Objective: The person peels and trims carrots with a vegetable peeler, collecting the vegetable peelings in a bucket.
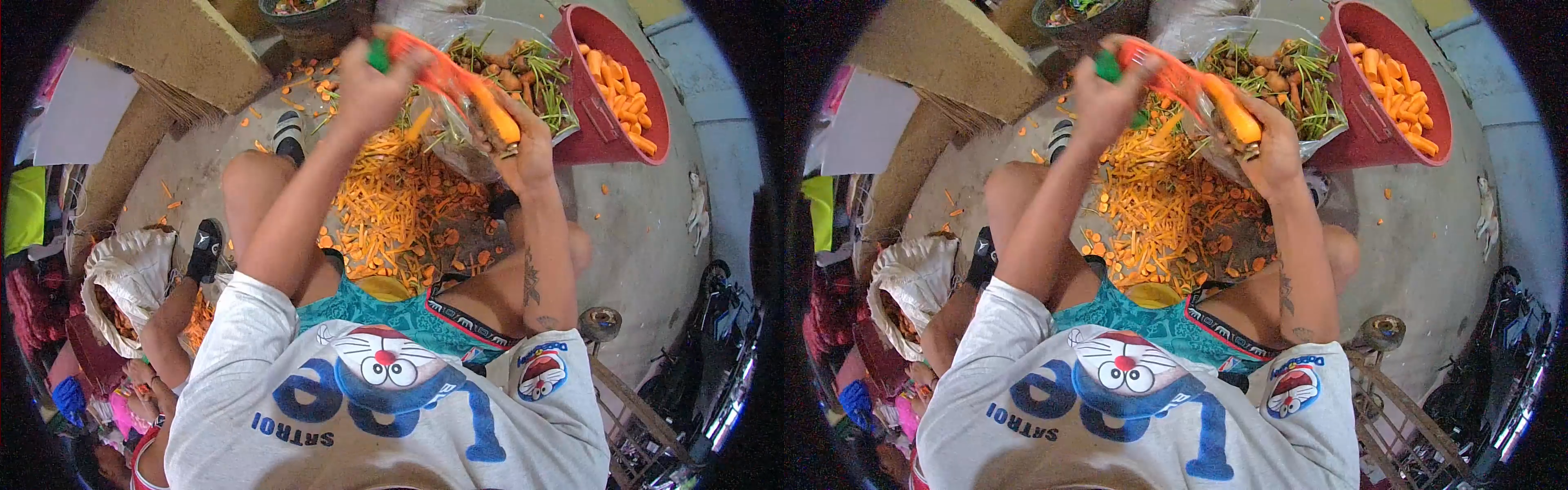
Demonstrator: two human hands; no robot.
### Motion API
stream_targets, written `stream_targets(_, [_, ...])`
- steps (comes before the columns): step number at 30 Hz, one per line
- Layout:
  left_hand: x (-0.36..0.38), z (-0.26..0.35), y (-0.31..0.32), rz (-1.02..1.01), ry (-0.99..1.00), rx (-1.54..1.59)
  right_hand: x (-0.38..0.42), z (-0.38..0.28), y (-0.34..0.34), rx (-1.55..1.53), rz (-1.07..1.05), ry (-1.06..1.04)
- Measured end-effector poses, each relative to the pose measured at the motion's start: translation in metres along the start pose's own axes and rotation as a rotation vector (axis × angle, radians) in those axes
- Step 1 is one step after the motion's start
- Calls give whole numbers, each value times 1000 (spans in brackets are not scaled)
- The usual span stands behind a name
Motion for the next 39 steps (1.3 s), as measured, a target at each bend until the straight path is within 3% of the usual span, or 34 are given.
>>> stream_targets(1, [15,21,19,-78,140,-94,4,-4,14,41,127,-38])
stream_targets(3, [4,3,18,-123,144,-72,8,-7,7,87,257,-60])
stream_targets(4, [1,-5,15,-170,152,-55,6,-5,6,-9,48,-15])
stream_targets(5, [-9,-7,-3,-60,19,-85,6,-5,18,-105,-167,24])
stream_targets(6, [-16,-13,-13,-58,23,-88,5,-2,19,-104,-172,22])
stream_targets(8, [-28,-19,-35,85,-52,27,4,-3,5,52,215,-42])
stream_targets(10, [-9,-18,-18,90,-65,-95,-2,0,-19,4,187,-53])
stream_targets(12, [17,24,25,-87,236,-38,-1,3,-21,-51,171,-50])
stream_targets(15, [-2,-8,9,-80,207,-105,7,2,-3,77,231,-64])
stream_targets(18, [-29,-33,-36,57,91,-89,6,-3,-9,37,161,-62])
stream_targets(19, [-33,-39,-46,123,35,-77,2,1,-17,-71,27,-19])
stream_targets(20, [-27,-30,-38,122,44,-76,-1,3,-14,-177,-106,23])
stream_targets(22, [9,-20,3,0,-43,-132,-1,2,-1,-184,-70,-1])
stream_targets(23, [19,23,28,-150,267,56,1,-4,21,-64,228,-39])
stream_targets(24, [12,12,24,-148,261,59,9,-10,24,62,524,-72])
stream_targets(25, [-2,-9,9,-59,242,-137,12,-7,18,63,530,-61])
stream_targets(26, [-10,-23,-8,28,223,-337,11,-5,16,97,377,-48])
stream_targets(27, [-23,-29,-29,87,18,-194,9,-5,15,131,217,-44])
stream_targets(28, [-24,-26,-37,89,25,-198,7,-6,-2,130,210,-48])
stream_targets(30, [-30,-28,-48,134,-44,-77,1,2,1,-286,-380,66])
stream_targets(32, [-3,-2,-13,132,-68,13,2,3,7,-324,-370,49])
stream_targets(34, [24,42,31,-173,351,-59,8,-6,10,71,286,-78])
stream_targets(36, [9,9,18,-140,269,-100,12,-5,8,73,316,-78])
stream_targets(38, [-20,-10,-25,61,58,-169,8,-2,12,17,111,-16])
stream_targets(39, [-31,-22,-41,99,74,-68,10,-6,17,84,113,-7])
Point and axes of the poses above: each hand's wrist, its own x-axis away from the middle knuckle, its own y-axis out of the palm, z = x × y, the point moved 7 cm from there along -x, towards the middle knuckle, and after that the axes turned 2 degrees about -z, right-handed, at the moved point
